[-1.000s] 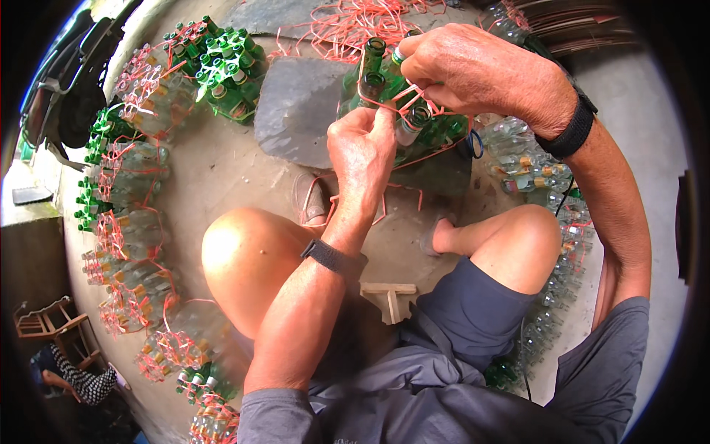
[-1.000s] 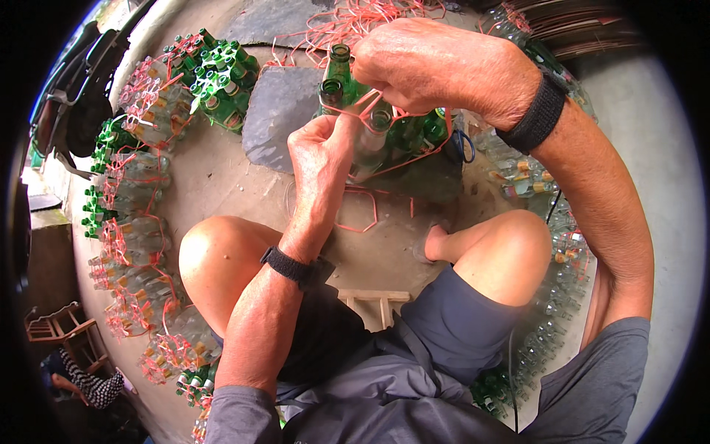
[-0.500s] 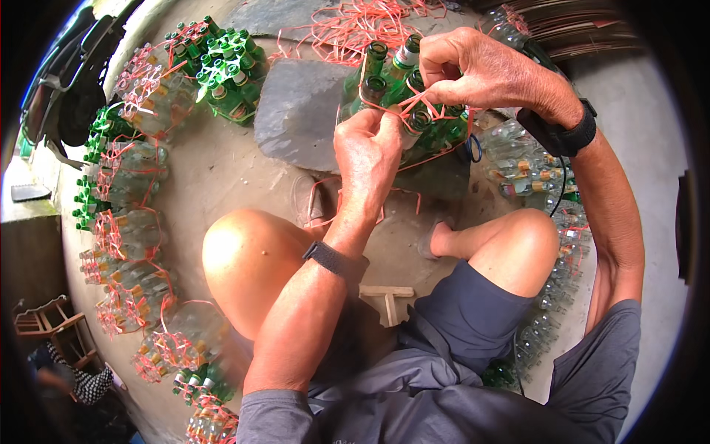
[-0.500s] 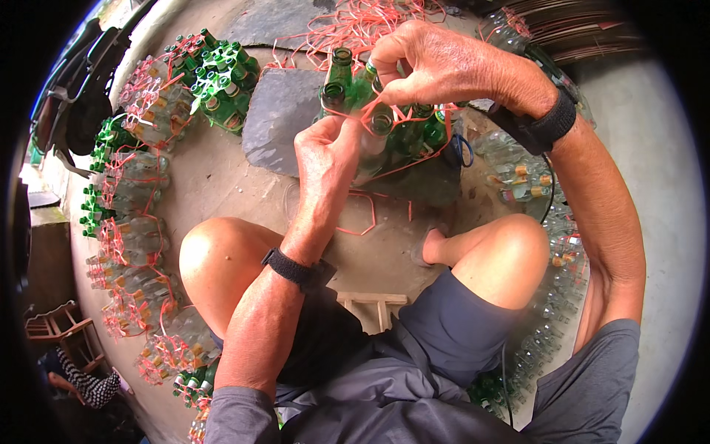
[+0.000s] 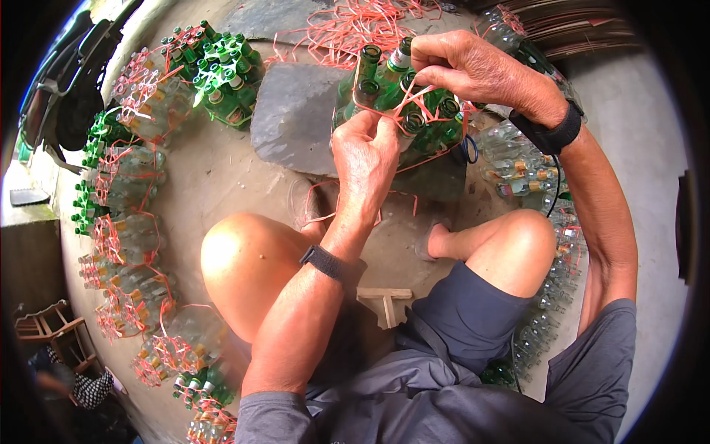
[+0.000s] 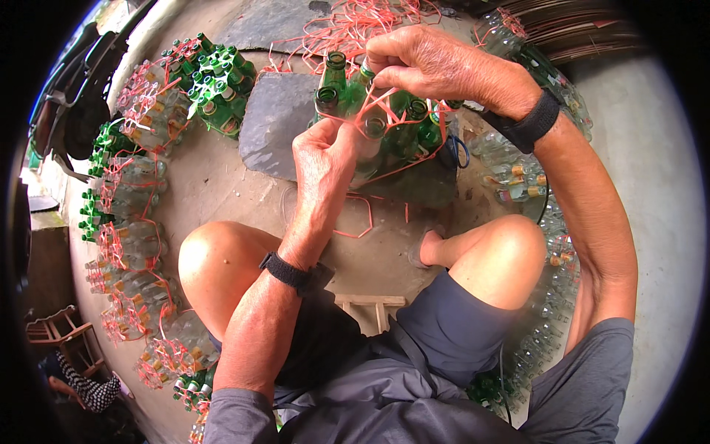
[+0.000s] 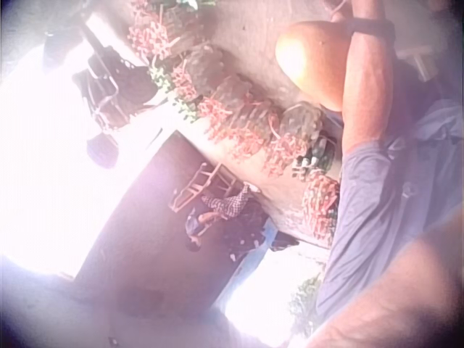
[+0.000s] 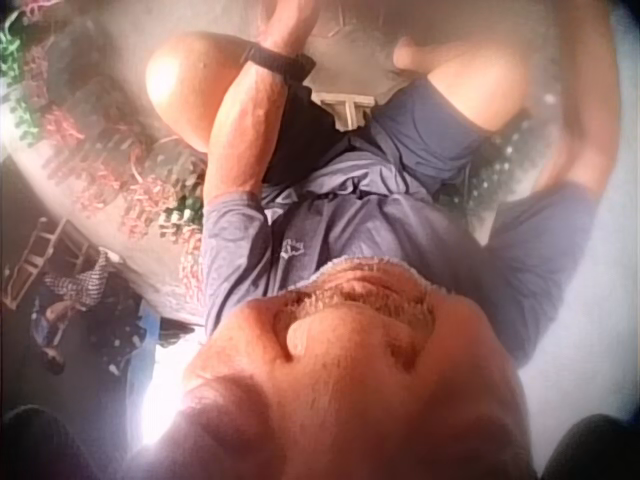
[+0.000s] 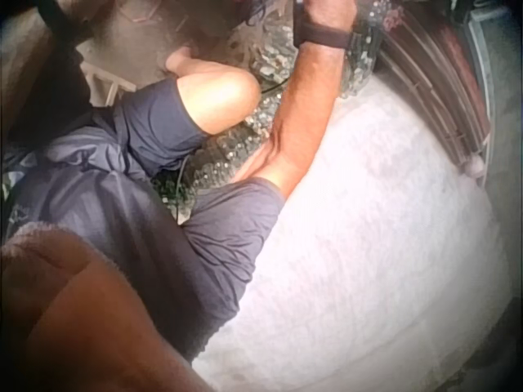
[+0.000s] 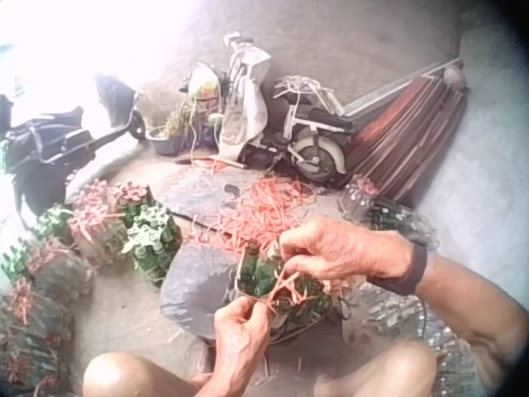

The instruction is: The person wraps a pink plastic ribbon around a group of green glass bottles, tying knots by hand to secure them together. They then add another bottle to the group and continue wrapping and knotting the ribbon around the bottle necks.

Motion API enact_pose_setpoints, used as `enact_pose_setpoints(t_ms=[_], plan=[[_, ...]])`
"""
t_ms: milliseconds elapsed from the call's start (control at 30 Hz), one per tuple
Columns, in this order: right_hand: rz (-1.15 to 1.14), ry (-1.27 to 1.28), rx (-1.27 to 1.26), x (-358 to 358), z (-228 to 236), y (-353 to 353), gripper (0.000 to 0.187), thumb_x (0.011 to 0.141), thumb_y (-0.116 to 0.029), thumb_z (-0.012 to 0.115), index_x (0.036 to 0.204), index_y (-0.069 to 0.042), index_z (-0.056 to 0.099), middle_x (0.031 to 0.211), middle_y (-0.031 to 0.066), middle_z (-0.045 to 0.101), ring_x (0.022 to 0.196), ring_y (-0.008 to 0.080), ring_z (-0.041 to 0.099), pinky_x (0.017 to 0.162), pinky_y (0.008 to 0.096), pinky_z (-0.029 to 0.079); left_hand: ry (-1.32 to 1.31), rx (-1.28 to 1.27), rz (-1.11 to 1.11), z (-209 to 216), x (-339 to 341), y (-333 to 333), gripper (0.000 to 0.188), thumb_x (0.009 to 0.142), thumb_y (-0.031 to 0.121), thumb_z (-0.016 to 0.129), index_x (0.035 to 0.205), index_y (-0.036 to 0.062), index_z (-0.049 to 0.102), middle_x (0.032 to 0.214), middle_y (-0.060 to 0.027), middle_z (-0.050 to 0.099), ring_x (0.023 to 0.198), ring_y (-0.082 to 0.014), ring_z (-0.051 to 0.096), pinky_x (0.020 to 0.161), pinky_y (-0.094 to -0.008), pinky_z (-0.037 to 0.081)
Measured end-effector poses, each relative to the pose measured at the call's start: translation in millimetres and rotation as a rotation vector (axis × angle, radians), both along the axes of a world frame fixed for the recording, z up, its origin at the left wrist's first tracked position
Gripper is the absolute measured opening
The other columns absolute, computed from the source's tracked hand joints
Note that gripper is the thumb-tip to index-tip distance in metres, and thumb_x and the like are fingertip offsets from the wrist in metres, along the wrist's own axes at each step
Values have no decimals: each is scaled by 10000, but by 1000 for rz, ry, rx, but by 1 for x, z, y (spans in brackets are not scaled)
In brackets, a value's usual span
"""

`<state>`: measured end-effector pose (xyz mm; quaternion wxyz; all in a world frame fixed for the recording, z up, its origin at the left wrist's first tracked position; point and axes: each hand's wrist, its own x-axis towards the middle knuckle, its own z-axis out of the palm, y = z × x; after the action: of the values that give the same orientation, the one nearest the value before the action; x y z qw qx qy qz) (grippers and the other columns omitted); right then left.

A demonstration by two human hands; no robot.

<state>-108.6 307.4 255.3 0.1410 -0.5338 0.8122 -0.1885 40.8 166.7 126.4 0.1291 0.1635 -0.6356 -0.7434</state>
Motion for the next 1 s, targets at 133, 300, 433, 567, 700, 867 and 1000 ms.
enact_pose_setpoints(t_ms=[133,300,433,567,700,867,1000], plan=[[1,147,2,-2,-5,1,148,934,-119,665,986,2,598,889,194,676,878,391,674,765,465,520,8,-42,2,-2,-1,1,228,956,112,615,936,-74,746,659,-44,655,635,-70,563,578,-305,468],[-18,179,-46,-8,-22,3,136,937,-102,658,1012,-2,608,917,204,686,907,407,679,780,473,527,-5,-33,5,-1,0,2,229,958,111,606,941,-70,746,659,-52,657,652,-71,573,601,-309,480],[-55,130,-82,-11,-26,-1,122,926,-82,663,1002,6,626,907,206,691,897,409,684,775,468,532,14,-16,-1,0,0,1,224,964,108,597,972,-58,747,667,-49,661,665,-62,567,612,-303,478],[-13,141,-84,-21,-37,0,102,919,-66,659,995,2,653,891,205,699,877,411,690,764,459,540,13,-12,1,2,0,3,221,968,107,597,996,-52,748,672,-44,657,666,-56,555,605,-299,471],[-19,154,-83,-19,-44,-2,124,894,-35,660,1006,-16,708,892,194,725,869,375,715,767,430,558,0,-25,7,0,1,1,228,970,122,602,990,-52,748,655,-34,633,653,-53,545,594,-298,462],[-48,-3,-62,-31,-50,-1,194,867,1,650,1036,-21,744,901,172,747,865,295,735,794,397,565,-48,-8,8,5,3,-1,229,961,127,612,939,-55,750,625,-15,605,616,-52,516,562,-294,433],[-9,-49,-97,-46,-62,5,268,845,25,593,1055,-20,752,747,90,703,617,191,658,592,354,534,-125,19,-5,18,9,-4,227,941,111,611,897,-60,754,610,0,583,592,-54,492,532,-292,410]])
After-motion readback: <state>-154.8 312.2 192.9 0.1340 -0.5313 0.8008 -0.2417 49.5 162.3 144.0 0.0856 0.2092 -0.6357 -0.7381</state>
